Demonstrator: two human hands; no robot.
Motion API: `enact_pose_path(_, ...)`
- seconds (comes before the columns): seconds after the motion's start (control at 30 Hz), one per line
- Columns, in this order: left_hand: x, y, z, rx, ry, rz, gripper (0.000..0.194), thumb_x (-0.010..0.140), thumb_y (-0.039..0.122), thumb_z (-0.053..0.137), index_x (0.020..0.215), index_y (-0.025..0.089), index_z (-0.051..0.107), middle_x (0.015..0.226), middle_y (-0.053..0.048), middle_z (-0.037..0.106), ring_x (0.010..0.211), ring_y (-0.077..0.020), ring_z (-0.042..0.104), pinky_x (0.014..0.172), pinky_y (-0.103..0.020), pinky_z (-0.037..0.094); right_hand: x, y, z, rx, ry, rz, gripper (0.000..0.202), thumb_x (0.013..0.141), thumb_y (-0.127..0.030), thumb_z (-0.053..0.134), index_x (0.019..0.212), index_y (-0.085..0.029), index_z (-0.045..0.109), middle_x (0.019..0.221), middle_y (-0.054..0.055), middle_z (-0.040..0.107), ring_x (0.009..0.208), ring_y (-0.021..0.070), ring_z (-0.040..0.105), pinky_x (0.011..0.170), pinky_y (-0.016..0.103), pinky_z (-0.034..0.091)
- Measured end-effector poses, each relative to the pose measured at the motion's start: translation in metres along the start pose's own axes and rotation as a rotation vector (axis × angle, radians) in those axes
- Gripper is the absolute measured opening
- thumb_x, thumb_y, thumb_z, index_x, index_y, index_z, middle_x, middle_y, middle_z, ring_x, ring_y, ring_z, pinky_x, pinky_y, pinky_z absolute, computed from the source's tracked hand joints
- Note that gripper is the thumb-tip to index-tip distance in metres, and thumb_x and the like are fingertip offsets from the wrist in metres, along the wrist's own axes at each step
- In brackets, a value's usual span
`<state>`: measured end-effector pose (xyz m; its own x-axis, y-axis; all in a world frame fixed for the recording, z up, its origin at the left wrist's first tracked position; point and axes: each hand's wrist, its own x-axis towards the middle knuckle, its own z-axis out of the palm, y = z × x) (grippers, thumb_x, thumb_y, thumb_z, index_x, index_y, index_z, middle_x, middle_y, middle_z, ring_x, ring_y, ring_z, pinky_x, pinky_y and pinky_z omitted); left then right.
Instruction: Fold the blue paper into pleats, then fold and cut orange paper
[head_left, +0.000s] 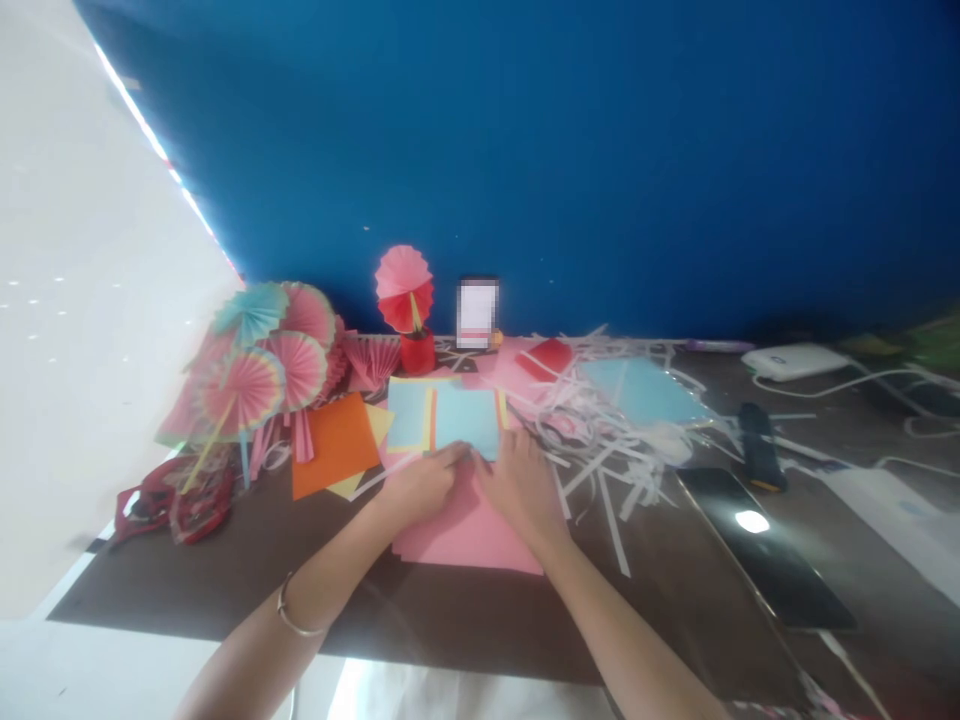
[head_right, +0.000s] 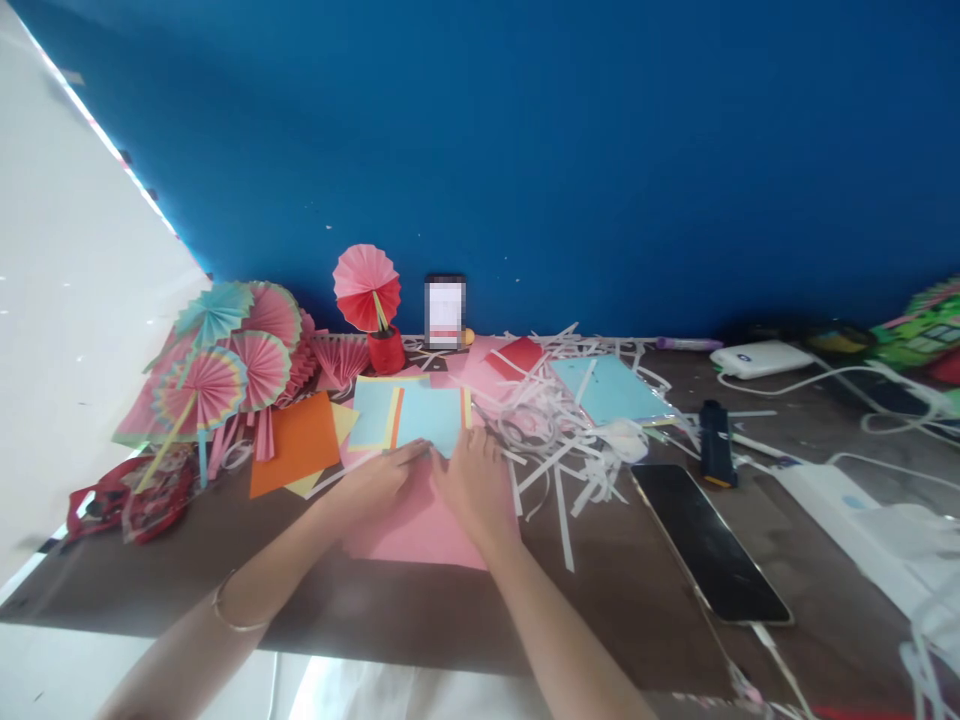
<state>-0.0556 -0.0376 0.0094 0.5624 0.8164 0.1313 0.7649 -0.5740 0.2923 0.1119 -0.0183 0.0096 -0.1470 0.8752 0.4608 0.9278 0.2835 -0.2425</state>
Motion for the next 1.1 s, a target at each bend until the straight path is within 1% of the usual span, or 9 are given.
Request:
enact_pose_path(0.17,-0.002,-0.001,-0.007,0.042,-0.020,0.018,0.052,0.077,0.000,0.029,0.127,0.007,0.041,0.139,-0.012,0.040,0.130,-0.0161,0.033,0.109,-0.026,0.027,-0.001,0.003,-0.003,0.015,-0.053,0.052,0.026,0.080,-0.033,0.050,0.097,-0.015,0.049,0.100,0.019,0.053,0.091,0.0325,0.050,0.075,0.044,0.039)
enact_pose_path(0.33,-0.005,-0.005,-0.012,-0.087,0.029,0.024,0.049,0.081,0.009,0.036,0.129,0.010,0.041,0.139,-0.011,0.040,0.129,-0.0177,0.035,0.110,-0.030,0.030,-0.006,0.017,-0.003,0.022,-0.024,0.111,0.029,0.078,-0.024,0.051,0.106,-0.018,0.052,0.112,0.019,0.050,0.101,0.0344,0.047,0.078,0.047,0.037)
enact_pose_path(0.5,-0.006,-0.019,-0.011,-0.245,0.026,-0.109,0.044,0.080,0.011,0.037,0.118,0.017,0.056,0.140,-0.004,0.038,0.123,-0.0198,0.044,0.106,-0.031,0.036,-0.006,0.023,-0.007,-0.044,-0.091,0.165,0.033,0.080,-0.016,0.046,0.112,-0.022,0.056,0.115,0.014,0.049,0.104,0.0304,0.047,0.082,0.044,0.038)
enact_pose_path(0.63,-0.008,-0.030,-0.009,-0.233,0.060,-0.168,0.045,0.080,0.009,0.038,0.120,0.018,0.055,0.139,-0.004,0.040,0.124,-0.0198,0.043,0.106,-0.031,0.035,-0.005,0.028,-0.007,-0.063,-0.072,0.175,0.037,0.082,-0.016,0.044,0.116,-0.022,0.055,0.114,0.014,0.050,0.099,0.0288,0.049,0.081,0.043,0.039)
enact_pose_path(0.7,-0.009,-0.032,-0.008,-0.223,0.067,-0.177,0.045,0.081,0.008,0.037,0.122,0.018,0.052,0.140,-0.004,0.039,0.123,-0.0196,0.044,0.105,-0.031,0.036,-0.004,0.032,-0.006,-0.023,-0.001,0.116,0.033,0.082,-0.017,0.045,0.114,-0.020,0.056,0.112,0.014,0.051,0.101,0.0279,0.048,0.083,0.042,0.039)
enact_pose_path(0.8,-0.011,-0.033,-0.005,-0.220,0.051,-0.181,0.044,0.083,0.009,0.035,0.124,0.017,0.050,0.142,-0.006,0.036,0.123,-0.0200,0.045,0.104,-0.032,0.037,0.000,0.037,-0.002,0.076,0.063,-0.121,0.025,0.086,-0.020,0.044,0.106,-0.019,0.060,0.109,0.011,0.056,0.102,0.0239,0.048,0.088,0.038,0.036)
enact_pose_path(0.9,-0.010,-0.033,-0.003,-0.219,0.066,-0.154,0.043,0.084,0.009,0.036,0.123,0.017,0.050,0.142,-0.007,0.036,0.124,-0.0204,0.043,0.105,-0.034,0.036,0.004,0.040,0.002,0.103,-0.010,-0.366,0.017,0.087,-0.024,0.047,0.090,-0.022,0.064,0.103,0.006,0.062,0.096,0.0209,0.051,0.085,0.036,0.034)
enact_pose_path(1.0,-0.009,-0.034,-0.004,-0.209,0.099,-0.126,0.040,0.084,0.010,0.037,0.122,0.017,0.051,0.140,-0.007,0.039,0.123,-0.0199,0.044,0.103,-0.032,0.038,0.007,0.043,0.006,0.086,-0.088,-0.426,0.017,0.087,-0.021,0.048,0.081,-0.021,0.064,0.089,0.003,0.066,0.085,0.0180,0.053,0.080,0.034,0.031)
enact_pose_path(1.1,-0.008,-0.038,-0.005,-0.181,0.099,-0.111,0.037,0.086,0.012,0.039,0.120,0.019,0.053,0.138,-0.007,0.041,0.121,-0.0195,0.047,0.100,-0.031,0.041,0.008,0.048,0.008,0.047,-0.108,-0.476,0.020,0.086,-0.011,0.045,0.083,-0.020,0.063,0.082,0.002,0.065,0.079,0.0167,0.052,0.083,0.034,0.029)
